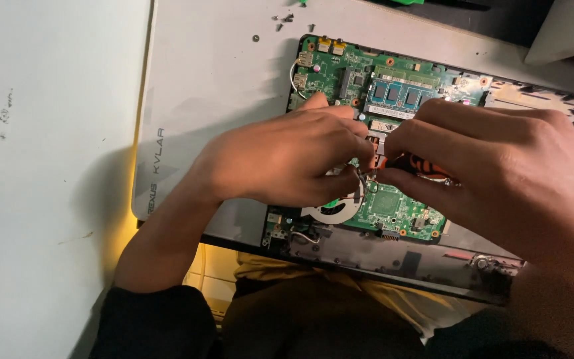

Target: Securing the cooling system components onto a laptop motherboard using a screwdriver.

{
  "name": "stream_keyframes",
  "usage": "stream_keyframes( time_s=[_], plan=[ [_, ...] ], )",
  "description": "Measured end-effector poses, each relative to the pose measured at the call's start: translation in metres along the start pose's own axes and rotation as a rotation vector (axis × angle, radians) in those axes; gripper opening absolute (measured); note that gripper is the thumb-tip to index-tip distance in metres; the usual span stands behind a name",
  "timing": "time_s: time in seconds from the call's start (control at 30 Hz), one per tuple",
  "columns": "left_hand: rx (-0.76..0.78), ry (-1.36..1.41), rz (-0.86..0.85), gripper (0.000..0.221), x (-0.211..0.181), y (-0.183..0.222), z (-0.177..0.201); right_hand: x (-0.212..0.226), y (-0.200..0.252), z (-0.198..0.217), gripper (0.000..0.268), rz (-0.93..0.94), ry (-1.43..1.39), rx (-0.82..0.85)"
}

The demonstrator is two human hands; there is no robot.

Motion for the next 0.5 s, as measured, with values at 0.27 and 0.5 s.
stream_keyframes(
  time_s=[0.27,0.5],
  plan=[
    [0.006,0.018,-0.004,0.028,0.003,-0.002,0.000,-0.003,0.000,-0.008,0.029,-0.021,0.061,0.057],
    [0.059,-0.040,0.032,0.032,0.018,-0.009,-0.009,0.001,0.001,-0.019,0.028,0.001,0.080,0.103]
  ],
)
Point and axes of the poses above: each hand's wrist, its own y-axis away from the middle knuckle, its own z-axis out of the back of the hand, x = y × z, the point moved 10 cm from there along -y, towards the middle knuckle
